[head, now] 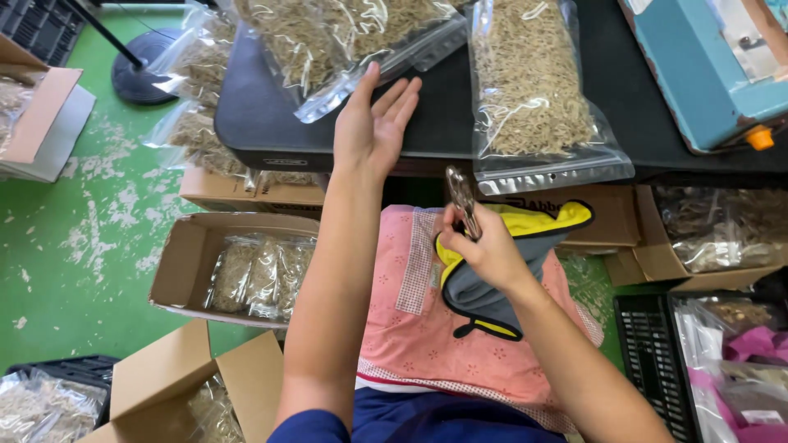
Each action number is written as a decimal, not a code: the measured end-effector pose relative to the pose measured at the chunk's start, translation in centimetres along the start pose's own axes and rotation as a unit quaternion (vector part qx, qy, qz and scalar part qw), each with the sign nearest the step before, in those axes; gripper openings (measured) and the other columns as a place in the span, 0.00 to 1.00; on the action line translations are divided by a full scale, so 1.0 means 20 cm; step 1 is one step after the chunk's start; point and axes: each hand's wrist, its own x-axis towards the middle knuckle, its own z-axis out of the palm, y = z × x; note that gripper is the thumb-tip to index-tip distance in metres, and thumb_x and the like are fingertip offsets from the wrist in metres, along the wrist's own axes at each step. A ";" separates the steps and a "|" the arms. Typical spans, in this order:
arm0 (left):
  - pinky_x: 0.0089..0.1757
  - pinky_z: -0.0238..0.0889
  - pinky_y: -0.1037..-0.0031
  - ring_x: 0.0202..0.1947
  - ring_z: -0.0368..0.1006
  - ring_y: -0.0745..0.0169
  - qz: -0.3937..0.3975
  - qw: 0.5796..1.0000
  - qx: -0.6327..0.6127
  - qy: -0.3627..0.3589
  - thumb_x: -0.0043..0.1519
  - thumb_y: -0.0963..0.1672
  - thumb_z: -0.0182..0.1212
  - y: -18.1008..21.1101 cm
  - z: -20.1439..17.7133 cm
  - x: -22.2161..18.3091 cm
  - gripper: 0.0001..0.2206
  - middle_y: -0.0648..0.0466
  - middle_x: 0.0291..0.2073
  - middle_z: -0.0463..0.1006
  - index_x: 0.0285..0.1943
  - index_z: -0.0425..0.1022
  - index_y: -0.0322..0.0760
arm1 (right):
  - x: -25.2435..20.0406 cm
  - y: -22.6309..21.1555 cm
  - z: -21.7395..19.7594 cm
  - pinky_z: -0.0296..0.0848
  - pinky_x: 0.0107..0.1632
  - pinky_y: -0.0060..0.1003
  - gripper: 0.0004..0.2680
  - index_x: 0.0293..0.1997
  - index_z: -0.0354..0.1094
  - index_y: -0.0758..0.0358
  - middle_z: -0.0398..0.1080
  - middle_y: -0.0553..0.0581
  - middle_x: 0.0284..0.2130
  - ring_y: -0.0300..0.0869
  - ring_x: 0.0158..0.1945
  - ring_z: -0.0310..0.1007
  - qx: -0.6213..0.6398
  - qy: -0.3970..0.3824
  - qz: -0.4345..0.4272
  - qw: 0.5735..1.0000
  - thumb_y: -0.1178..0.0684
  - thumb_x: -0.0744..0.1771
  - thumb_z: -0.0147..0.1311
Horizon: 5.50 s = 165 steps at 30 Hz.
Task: Sealing plastic bags of dried food items using a manual heat sealer and placing them into shipping boxes.
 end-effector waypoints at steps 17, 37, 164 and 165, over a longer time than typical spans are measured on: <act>0.41 0.81 0.59 0.41 0.82 0.35 0.183 0.959 0.208 -0.060 0.67 0.40 0.60 -0.08 -0.53 -0.38 0.07 0.28 0.42 0.81 0.46 0.69 0.25 | 0.15 0.30 0.30 0.66 0.39 0.33 0.05 0.38 0.68 0.59 0.70 0.53 0.26 0.37 0.32 0.66 -0.028 0.029 -0.046 0.998 0.59 0.62 0.59; 0.43 0.79 0.66 0.44 0.82 0.41 0.190 0.956 0.212 -0.070 0.68 0.42 0.60 -0.18 -0.54 -0.41 0.09 0.32 0.42 0.82 0.47 0.66 0.30 | 0.17 0.32 0.26 0.61 0.29 0.28 0.06 0.27 0.64 0.54 0.62 0.46 0.14 0.34 0.21 0.61 -0.117 0.104 0.017 0.988 0.56 0.58 0.62; 0.23 0.66 0.84 0.21 0.72 0.74 0.155 0.915 0.365 -0.071 0.62 0.40 0.67 -0.30 -0.53 -0.46 0.16 0.44 0.41 0.83 0.57 0.71 0.30 | -0.08 0.08 -0.02 0.77 0.40 0.43 0.21 0.62 0.66 0.77 0.73 0.72 0.45 0.51 0.36 0.76 0.274 0.021 -0.036 0.961 0.63 0.61 0.54; 0.22 0.66 0.83 0.18 0.70 0.75 0.174 0.910 0.365 -0.094 0.64 0.40 0.65 -0.34 -0.55 -0.43 0.10 0.45 0.37 0.85 0.53 0.79 0.29 | -0.10 0.05 0.01 0.75 0.39 0.35 0.18 0.57 0.70 0.77 0.75 0.67 0.35 0.45 0.33 0.76 0.220 0.020 -0.052 0.974 0.61 0.61 0.56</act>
